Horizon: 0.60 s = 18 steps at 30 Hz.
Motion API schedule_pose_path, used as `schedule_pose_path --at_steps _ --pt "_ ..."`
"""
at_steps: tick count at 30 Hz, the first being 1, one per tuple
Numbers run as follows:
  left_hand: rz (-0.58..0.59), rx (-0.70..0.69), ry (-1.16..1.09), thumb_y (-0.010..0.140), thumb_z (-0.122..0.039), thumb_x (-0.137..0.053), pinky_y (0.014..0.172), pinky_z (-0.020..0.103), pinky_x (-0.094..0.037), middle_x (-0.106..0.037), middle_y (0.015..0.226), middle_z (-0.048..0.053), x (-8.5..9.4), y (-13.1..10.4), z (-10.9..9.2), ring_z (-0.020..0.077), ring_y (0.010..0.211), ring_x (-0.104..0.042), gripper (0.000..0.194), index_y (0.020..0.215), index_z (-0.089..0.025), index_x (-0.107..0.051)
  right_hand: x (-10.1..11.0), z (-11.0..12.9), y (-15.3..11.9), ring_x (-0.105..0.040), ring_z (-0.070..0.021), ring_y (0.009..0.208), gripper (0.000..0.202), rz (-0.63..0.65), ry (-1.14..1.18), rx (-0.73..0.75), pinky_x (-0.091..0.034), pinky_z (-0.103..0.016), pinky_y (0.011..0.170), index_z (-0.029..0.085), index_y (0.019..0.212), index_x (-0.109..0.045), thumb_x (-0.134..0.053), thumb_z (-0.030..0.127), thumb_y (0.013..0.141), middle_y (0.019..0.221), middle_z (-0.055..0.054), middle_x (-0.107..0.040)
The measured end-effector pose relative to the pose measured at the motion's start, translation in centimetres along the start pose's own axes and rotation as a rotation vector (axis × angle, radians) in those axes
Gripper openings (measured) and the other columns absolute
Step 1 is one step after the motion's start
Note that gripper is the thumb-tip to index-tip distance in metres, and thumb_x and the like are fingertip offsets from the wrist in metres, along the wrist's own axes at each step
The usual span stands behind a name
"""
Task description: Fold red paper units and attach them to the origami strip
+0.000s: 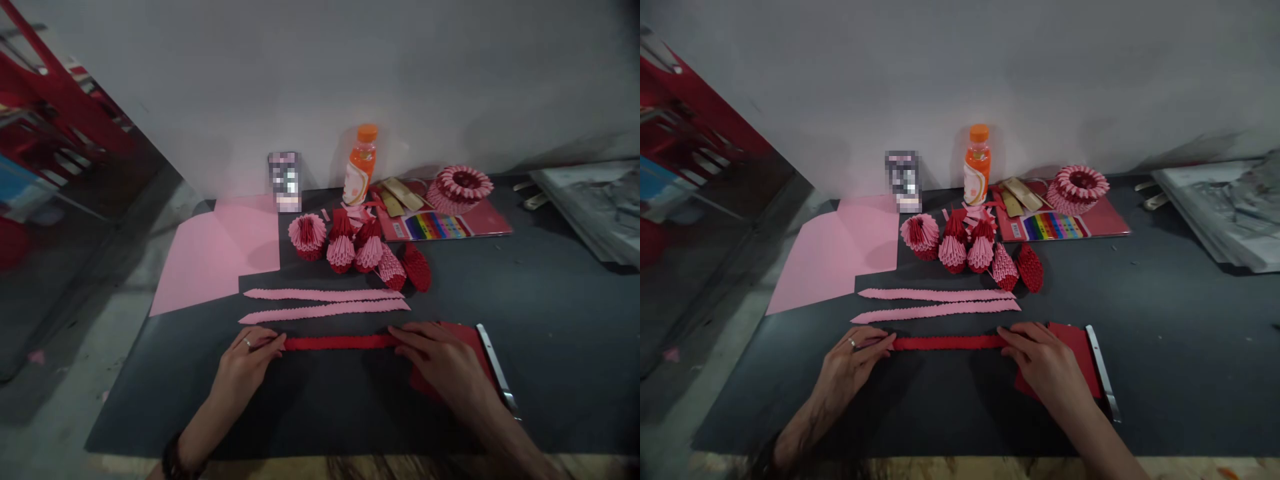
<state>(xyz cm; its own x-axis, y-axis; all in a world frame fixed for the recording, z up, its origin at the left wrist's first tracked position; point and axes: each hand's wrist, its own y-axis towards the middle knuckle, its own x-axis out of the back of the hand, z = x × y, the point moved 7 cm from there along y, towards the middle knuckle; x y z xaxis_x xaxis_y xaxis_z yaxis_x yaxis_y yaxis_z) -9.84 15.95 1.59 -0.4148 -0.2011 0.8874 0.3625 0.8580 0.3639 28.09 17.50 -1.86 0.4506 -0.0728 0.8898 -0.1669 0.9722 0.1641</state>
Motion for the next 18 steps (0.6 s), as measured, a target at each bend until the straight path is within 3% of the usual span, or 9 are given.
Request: schedule_pose_path --at_steps 3,8,11,15,18 --pt "-0.011 0.030 -0.069 0.112 -0.019 -0.063 0.076 0.025 -0.073 -0.088 0.092 0.001 -0.6 0.5 0.5 0.0140 0.083 -0.085 0.034 0.108 -0.033 -0.094 0.0 0.2 0.4 -0.090 -0.0238 0.093 0.035 -0.008 0.017 -0.005 -0.074 -0.035 0.085 0.037 0.106 -0.096 -0.069 0.015 0.099 0.105 -0.003 -0.094" --pt "-0.034 0.113 -0.163 0.108 -0.025 -0.073 0.070 0.022 -0.071 -0.088 0.091 0.001 -1.0 1.1 0.8 0.0134 0.079 -0.085 0.024 0.099 -0.030 -0.095 0.2 0.8 1.2 -0.090 -0.0220 0.092 0.034 0.023 0.043 0.002 -0.074 -0.034 0.089 0.036 0.101 -0.096 -0.070 0.014 0.097 0.105 -0.001 -0.094" --pt "-0.028 0.128 -0.181 0.107 -0.022 -0.073 0.072 0.023 -0.072 -0.089 0.093 0.001 -1.0 1.0 0.9 0.0141 0.081 -0.086 0.025 0.099 -0.030 -0.095 0.3 0.8 1.2 -0.090 -0.0229 0.093 0.034 0.040 0.041 -0.002 -0.073 -0.034 0.084 0.037 0.100 -0.096 -0.069 0.016 0.098 0.107 -0.001 -0.094" --pt "-0.042 0.122 -0.190 0.104 -0.027 -0.078 0.084 0.034 -0.075 -0.092 0.101 0.004 -0.9 0.3 1.3 0.0208 0.096 -0.086 0.019 0.110 -0.032 -0.095 0.5 0.4 0.7 -0.090 -0.0252 0.091 0.027 -0.009 0.043 0.027 -0.075 -0.038 0.080 0.035 0.106 -0.095 -0.070 0.027 0.102 0.107 -0.004 -0.094" --pt "-0.072 0.122 -0.216 0.105 -0.030 -0.078 0.081 0.033 -0.074 -0.091 0.099 0.003 -1.1 -0.1 1.6 0.0203 0.094 -0.085 0.018 0.109 -0.034 -0.095 0.3 0.3 0.3 -0.089 -0.0256 0.089 0.025 -0.056 0.052 0.080 -0.075 -0.040 0.080 0.033 0.108 -0.095 -0.071 0.035 0.104 0.106 -0.005 -0.093"
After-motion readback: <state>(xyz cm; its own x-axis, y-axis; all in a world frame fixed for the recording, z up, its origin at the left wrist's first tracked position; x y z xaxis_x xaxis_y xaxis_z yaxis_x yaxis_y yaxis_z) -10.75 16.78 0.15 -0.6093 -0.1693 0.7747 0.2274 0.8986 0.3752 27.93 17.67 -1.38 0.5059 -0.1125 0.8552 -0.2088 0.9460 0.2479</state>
